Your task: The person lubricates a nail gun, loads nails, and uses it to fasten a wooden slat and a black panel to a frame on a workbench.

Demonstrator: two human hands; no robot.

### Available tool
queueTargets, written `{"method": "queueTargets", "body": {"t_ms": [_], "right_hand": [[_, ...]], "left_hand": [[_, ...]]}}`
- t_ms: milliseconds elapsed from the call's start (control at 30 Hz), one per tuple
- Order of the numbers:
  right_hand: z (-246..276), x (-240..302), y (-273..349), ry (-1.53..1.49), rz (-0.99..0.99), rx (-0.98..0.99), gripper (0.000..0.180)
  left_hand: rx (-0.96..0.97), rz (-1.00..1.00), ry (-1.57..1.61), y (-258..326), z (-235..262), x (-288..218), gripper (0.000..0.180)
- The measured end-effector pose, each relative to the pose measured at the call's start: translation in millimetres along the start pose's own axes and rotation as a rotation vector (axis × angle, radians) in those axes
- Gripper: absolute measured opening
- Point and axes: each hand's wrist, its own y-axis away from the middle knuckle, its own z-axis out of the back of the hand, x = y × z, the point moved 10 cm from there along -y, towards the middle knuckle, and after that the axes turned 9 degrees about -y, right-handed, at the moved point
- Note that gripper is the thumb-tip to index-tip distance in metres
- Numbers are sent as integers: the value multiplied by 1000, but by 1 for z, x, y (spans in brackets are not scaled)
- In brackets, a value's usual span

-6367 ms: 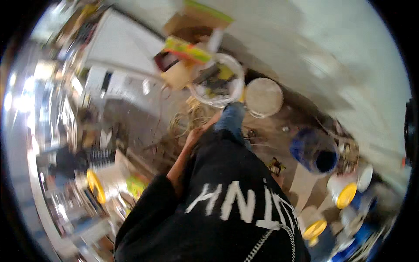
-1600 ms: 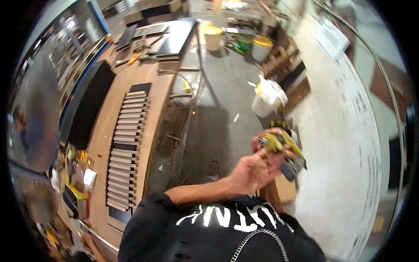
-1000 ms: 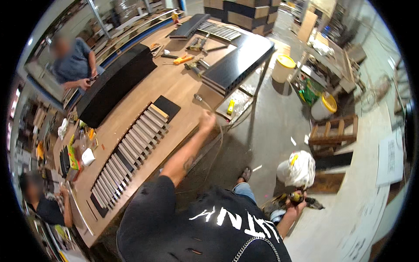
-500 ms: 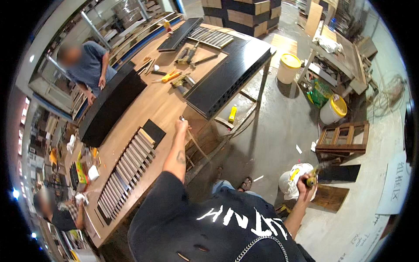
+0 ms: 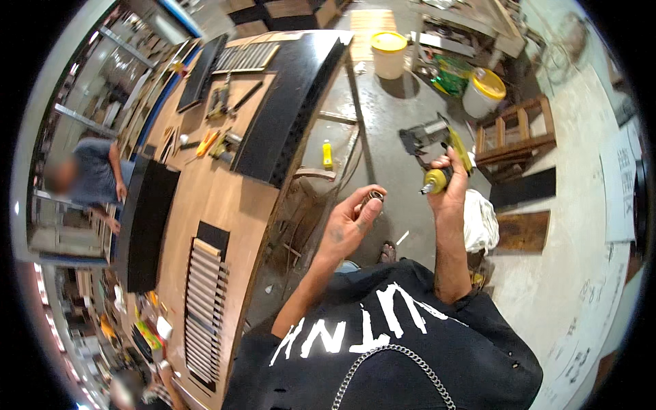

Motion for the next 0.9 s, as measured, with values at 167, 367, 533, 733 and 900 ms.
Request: {"method": "queueTargets", "body": {"t_ms": [167, 367, 533, 733, 900], "right_hand": [[-28, 23, 27, 34, 126, -14, 24], [-42, 52, 58, 111, 262, 16, 23], [-50, 79, 72, 185, 422, 30, 22], [-60, 105, 83, 358, 580, 38, 19], [-55, 122, 85, 420, 642, 12, 17]], "left_hand": [[43, -83, -316, -3, -38, -20, 36], [128, -173, -506, -9, -73, -39, 29], [187, -226, -516, -13, -98, -46, 26], [238, -234, -593, -32, -124, -38, 29], [274, -201, -535, -40, -143, -23, 34]]}}
